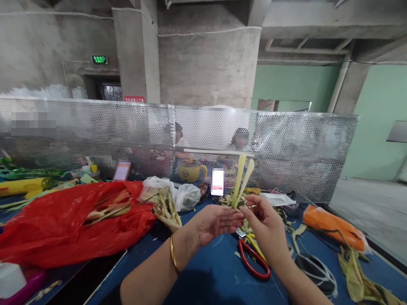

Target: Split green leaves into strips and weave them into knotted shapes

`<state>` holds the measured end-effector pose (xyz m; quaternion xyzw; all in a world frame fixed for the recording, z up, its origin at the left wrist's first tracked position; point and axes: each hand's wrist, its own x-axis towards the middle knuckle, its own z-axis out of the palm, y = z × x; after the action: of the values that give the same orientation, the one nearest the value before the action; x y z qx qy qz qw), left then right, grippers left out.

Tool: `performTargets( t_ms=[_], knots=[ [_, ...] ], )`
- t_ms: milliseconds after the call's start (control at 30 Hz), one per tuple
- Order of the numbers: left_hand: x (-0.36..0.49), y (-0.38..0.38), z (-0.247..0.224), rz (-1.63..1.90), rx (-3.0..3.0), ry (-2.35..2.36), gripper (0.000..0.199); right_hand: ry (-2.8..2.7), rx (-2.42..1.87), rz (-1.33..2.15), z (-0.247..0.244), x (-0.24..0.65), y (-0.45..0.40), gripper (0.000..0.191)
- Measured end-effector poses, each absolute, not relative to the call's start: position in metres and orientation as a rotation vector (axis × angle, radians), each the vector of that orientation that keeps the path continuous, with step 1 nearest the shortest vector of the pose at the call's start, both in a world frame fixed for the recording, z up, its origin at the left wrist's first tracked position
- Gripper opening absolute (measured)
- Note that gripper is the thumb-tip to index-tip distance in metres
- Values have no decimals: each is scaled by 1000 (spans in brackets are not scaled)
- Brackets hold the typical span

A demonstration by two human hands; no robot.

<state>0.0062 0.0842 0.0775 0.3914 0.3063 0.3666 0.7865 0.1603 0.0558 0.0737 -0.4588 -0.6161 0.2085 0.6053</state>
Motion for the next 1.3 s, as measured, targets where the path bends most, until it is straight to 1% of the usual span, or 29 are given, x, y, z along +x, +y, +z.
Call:
performTargets(
  t_ms=[200,433,533,633,833,933,1033,1100,1200,1300],
  knots=[
    [19,65,79,808,951,710,25,-1467,-1102,395,82,163,51,20],
    [24,37,85,879,915,701,23,-1567,-1052,332,88,162,41,13],
    [20,25,84,921,919,753,29,-1668,-1019,335,88,159,36,11],
    [16,18,81,989,956,830,36,-1719,-1006,351,88,155,33,14],
    [19,22,84,1025,1025,945,28,-1651,-1028,431,87,147,29,9],
    [26,28,85,1011,1131,941,34,-1621,-1081,422,85,150,33,13],
    [31,34,81,998,1186,947,39,-1610,-1163,373,81,154,41,25],
    [31,37,79,972,1163,943,35,-1610,-1192,360,78,156,45,28],
    [26,42,78,933,1066,842,24,-1623,-1166,390,77,158,46,25],
    [20,46,80,874,899,774,27,-1673,-1143,360,80,159,45,23]
  ],
)
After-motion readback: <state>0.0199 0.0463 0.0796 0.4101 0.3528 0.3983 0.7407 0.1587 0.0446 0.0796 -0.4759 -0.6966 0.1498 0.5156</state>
